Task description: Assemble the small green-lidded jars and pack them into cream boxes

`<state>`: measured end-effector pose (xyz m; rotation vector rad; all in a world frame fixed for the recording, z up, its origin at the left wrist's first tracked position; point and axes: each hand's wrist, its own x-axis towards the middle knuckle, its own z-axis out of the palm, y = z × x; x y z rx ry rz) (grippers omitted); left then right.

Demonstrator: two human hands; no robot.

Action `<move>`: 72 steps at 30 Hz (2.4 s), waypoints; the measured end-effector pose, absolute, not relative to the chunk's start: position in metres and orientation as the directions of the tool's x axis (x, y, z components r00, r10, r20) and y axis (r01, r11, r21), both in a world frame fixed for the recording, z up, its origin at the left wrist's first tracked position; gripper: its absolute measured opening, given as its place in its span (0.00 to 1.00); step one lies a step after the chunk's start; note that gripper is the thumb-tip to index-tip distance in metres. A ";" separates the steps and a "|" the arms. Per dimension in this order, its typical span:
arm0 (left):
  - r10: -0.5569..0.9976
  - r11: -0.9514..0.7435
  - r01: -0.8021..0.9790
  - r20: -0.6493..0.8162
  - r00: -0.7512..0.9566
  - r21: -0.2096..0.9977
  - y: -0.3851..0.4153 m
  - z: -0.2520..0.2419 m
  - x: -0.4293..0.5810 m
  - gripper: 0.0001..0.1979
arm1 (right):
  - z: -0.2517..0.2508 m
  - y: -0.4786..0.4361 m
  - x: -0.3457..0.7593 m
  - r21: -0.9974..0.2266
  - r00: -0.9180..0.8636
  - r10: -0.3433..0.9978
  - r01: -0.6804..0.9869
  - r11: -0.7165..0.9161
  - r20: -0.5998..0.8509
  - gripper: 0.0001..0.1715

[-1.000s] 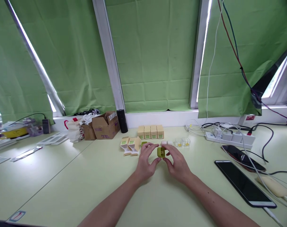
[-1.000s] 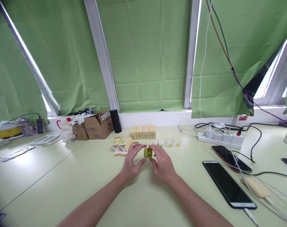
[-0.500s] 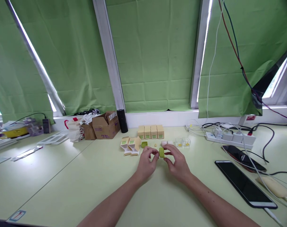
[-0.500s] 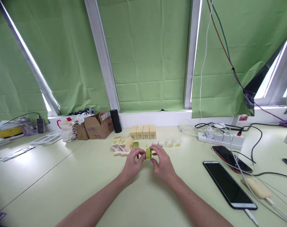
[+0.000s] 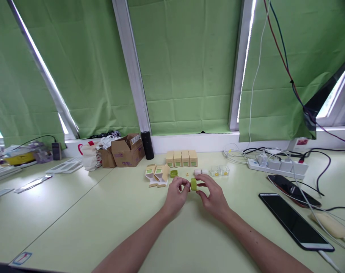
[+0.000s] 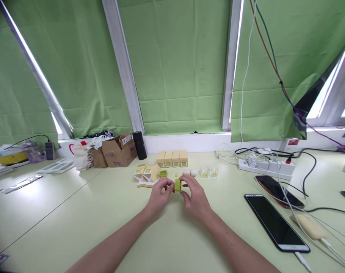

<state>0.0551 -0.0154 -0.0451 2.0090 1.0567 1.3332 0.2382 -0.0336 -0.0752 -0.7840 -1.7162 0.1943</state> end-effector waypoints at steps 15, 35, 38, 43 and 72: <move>0.829 -0.559 0.320 0.518 0.210 0.765 -0.016 -0.045 0.054 0.09 | -0.075 -0.034 0.238 -0.538 -0.093 0.612 0.388 0.748 0.785 0.28; 0.843 -0.538 0.324 0.497 0.205 0.778 -0.016 -0.045 0.055 0.09 | -0.074 -0.035 0.237 -0.555 -0.083 0.623 0.372 0.744 0.778 0.28; 0.841 -0.541 0.326 0.501 0.204 0.775 -0.018 -0.044 0.055 0.09 | -0.073 -0.035 0.237 -0.554 -0.083 0.622 0.375 0.743 0.778 0.28; 0.841 -0.541 0.331 0.506 0.193 0.773 -0.019 -0.042 0.055 0.10 | -0.072 -0.036 0.237 -0.558 -0.084 0.625 0.370 0.743 0.777 0.28; 0.836 -0.546 0.334 0.526 0.158 0.768 -0.017 -0.041 0.052 0.13 | -0.068 -0.037 0.238 -0.571 -0.066 0.634 0.370 0.733 0.771 0.27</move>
